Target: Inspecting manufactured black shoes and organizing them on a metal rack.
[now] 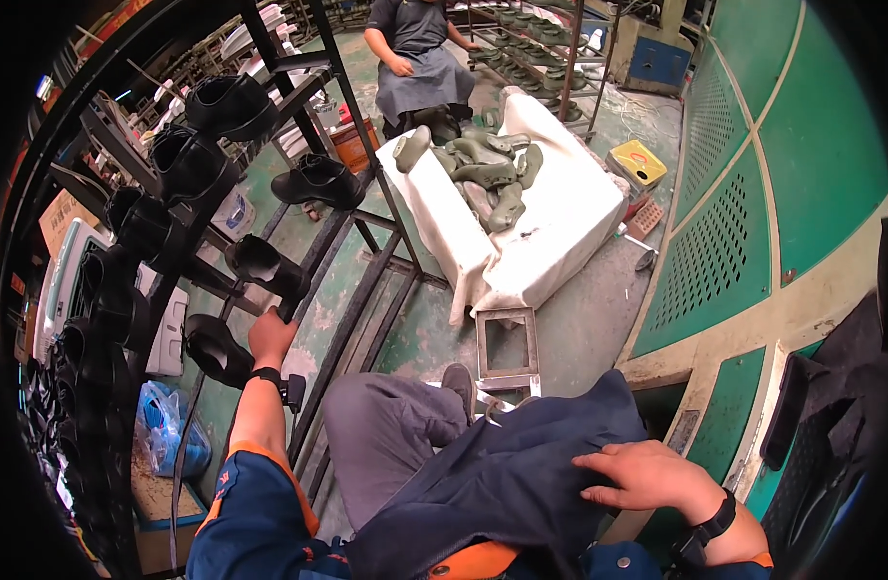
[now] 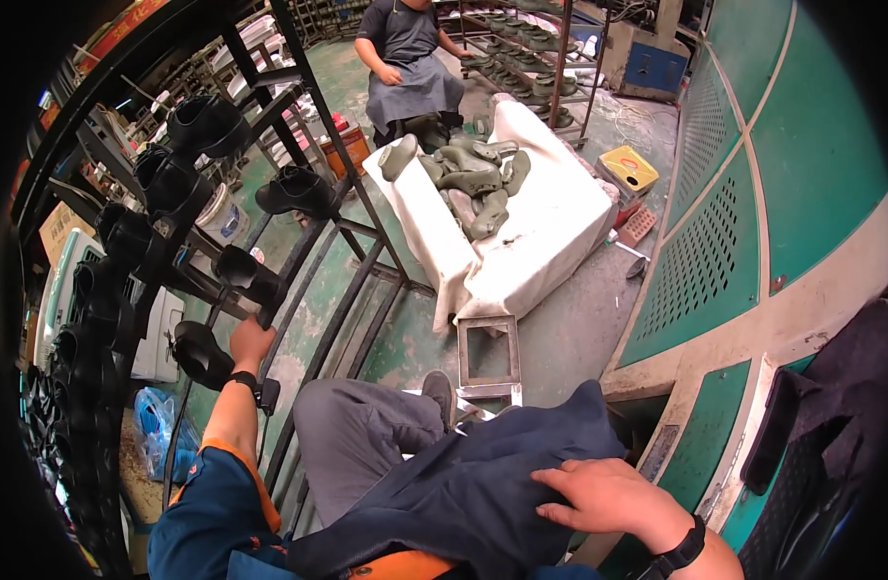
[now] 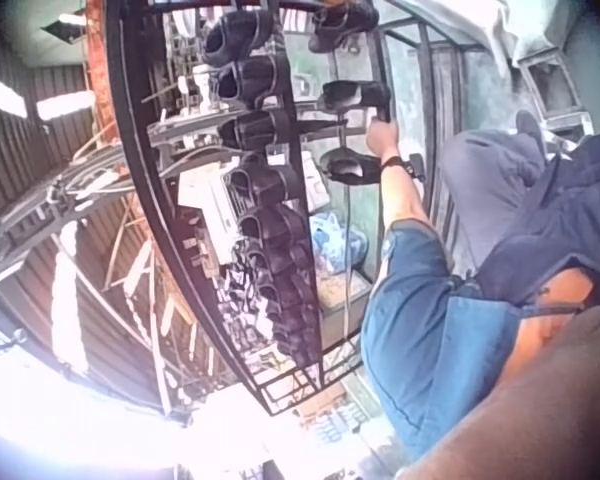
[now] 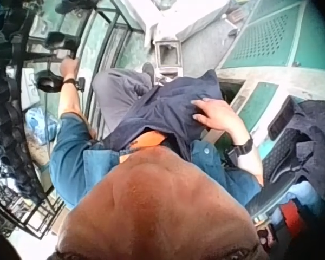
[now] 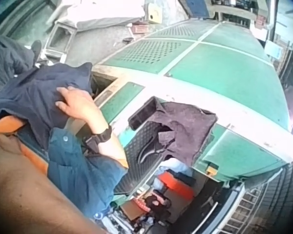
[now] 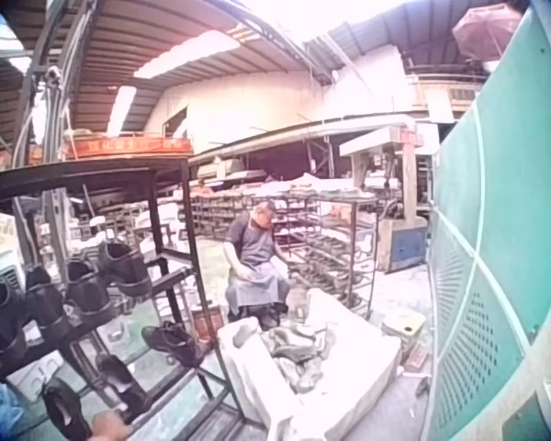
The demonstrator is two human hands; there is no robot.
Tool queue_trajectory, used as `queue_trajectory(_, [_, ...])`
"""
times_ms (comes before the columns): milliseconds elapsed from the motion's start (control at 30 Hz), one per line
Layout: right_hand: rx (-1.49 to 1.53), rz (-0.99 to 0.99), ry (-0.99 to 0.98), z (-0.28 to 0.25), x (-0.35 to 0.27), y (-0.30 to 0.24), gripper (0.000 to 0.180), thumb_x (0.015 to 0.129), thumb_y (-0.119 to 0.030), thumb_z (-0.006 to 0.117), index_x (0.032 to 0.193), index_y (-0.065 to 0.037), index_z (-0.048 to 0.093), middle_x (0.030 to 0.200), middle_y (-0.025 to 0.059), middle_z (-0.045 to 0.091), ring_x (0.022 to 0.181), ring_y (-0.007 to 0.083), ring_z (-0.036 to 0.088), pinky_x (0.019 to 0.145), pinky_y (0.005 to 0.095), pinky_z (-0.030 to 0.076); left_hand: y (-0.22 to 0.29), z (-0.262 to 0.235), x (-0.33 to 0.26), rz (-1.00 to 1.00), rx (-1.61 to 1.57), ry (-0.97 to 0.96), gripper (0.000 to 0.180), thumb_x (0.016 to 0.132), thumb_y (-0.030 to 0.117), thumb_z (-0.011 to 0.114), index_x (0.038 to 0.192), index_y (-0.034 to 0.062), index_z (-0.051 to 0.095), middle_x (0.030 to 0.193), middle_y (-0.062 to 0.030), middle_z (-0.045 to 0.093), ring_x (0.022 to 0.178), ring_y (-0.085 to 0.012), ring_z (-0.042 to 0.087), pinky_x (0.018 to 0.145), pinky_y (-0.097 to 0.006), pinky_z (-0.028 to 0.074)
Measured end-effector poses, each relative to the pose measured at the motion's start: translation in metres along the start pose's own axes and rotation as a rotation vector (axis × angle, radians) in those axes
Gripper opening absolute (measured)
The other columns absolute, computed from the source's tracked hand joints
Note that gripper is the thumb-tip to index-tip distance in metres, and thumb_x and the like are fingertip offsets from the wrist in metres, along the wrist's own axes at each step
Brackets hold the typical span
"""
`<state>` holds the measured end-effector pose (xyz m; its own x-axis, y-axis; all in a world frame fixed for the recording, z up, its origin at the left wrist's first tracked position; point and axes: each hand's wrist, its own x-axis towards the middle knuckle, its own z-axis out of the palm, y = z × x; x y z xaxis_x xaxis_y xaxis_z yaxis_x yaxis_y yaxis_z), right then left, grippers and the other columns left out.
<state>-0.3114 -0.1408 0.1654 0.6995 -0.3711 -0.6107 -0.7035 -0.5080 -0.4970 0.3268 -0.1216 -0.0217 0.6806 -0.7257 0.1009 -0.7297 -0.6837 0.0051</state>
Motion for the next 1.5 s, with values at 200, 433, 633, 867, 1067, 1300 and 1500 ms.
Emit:
queue_trajectory(200, [-0.005, 0.003, -0.002, -0.0019, -0.0001, -0.0014, 0.057, 0.1, -0.05, 0.056, 0.141, -0.011, 0.059, 0.111, 0.0175, 0.069, 0.106, 0.0388, 0.067, 0.09, 0.0455, 0.054, -0.0013, -0.0006, 0.0003, 0.003, -0.001, 0.007, 0.04, 0.077, 0.034, 0.069, 0.103, 0.0041, 0.072, 0.094, -0.0213, 0.074, 0.091, -0.0407, 0.072, 0.082, -0.051, 0.057])
queue_trajectory(433, [-0.018, 0.018, -0.005, -0.0015, 0.0001, -0.0009, 0.057, 0.1, -0.05, 0.056, 0.141, -0.011, 0.059, 0.111, 0.0172, 0.069, 0.105, 0.0391, 0.067, 0.089, 0.0455, 0.055, -0.0011, -0.0014, 0.0008, -0.006, 0.008, -0.01, 0.038, 0.078, 0.033, 0.067, 0.103, 0.005, 0.072, 0.094, -0.0207, 0.074, 0.092, -0.0403, 0.072, 0.082, -0.051, 0.057])
queue_trajectory(633, [-0.017, 0.017, -0.008, -0.0011, 0.0006, -0.0017, 0.057, 0.1, -0.05, 0.056, 0.14, -0.01, 0.059, 0.113, 0.0179, 0.068, 0.105, 0.0394, 0.067, 0.089, 0.0454, 0.055, -0.0031, 0.0003, 0.0005, -0.004, -0.007, 0.003, 0.037, 0.078, 0.033, 0.068, 0.102, 0.0052, 0.072, 0.092, -0.0198, 0.074, 0.09, -0.0404, 0.072, 0.08, -0.051, 0.057])
queue_trajectory(867, [-0.005, 0.019, -0.002, -0.0026, 0.0003, -0.0029, 0.057, 0.099, -0.05, 0.056, 0.141, -0.011, 0.058, 0.115, 0.0185, 0.068, 0.106, 0.0397, 0.067, 0.09, 0.0458, 0.055, -0.0023, 0.0011, 0.0005, -0.007, -0.009, -0.002, 0.038, 0.078, 0.034, 0.069, 0.103, 0.0049, 0.072, 0.092, -0.0203, 0.074, 0.091, -0.0404, 0.072, 0.08, -0.051, 0.057])
queue_trajectory(1067, [-0.003, 0.015, 0.006, -0.0029, -0.0004, -0.0033, 0.057, 0.099, -0.05, 0.056, 0.14, -0.011, 0.058, 0.115, 0.0183, 0.068, 0.106, 0.0393, 0.067, 0.09, 0.0456, 0.054, -0.0029, 0.0017, 0.0015, -0.004, 0.0, -0.007, 0.039, 0.077, 0.033, 0.069, 0.103, 0.0042, 0.072, 0.093, -0.0212, 0.074, 0.091, -0.0411, 0.071, 0.081, -0.052, 0.057])
queue_trajectory(1300, [0.002, -0.001, 0.008, -0.0006, -0.0001, -0.0013, 0.055, 0.1, -0.048, 0.056, 0.141, -0.011, 0.058, 0.11, 0.0173, 0.068, 0.105, 0.039, 0.067, 0.088, 0.0457, 0.054, -0.0012, -0.0002, -0.0002, 0.01, -0.016, 0.004, 0.04, 0.077, 0.033, 0.069, 0.104, 0.0038, 0.072, 0.093, -0.022, 0.074, 0.091, -0.0412, 0.072, 0.08, -0.052, 0.057])
queue_trajectory(1500, [-0.007, 0.007, 0.006, 0.0001, -0.0005, -0.0007, 0.056, 0.099, -0.049, 0.058, 0.141, -0.012, 0.058, 0.114, 0.0163, 0.069, 0.107, 0.0381, 0.067, 0.09, 0.0445, 0.054, -0.0003, -0.0016, -0.0013, 0.007, -0.034, 0.0, 0.039, 0.078, 0.034, 0.069, 0.104, 0.004, 0.072, 0.092, -0.022, 0.074, 0.091, -0.0413, 0.072, 0.081, -0.052, 0.057])
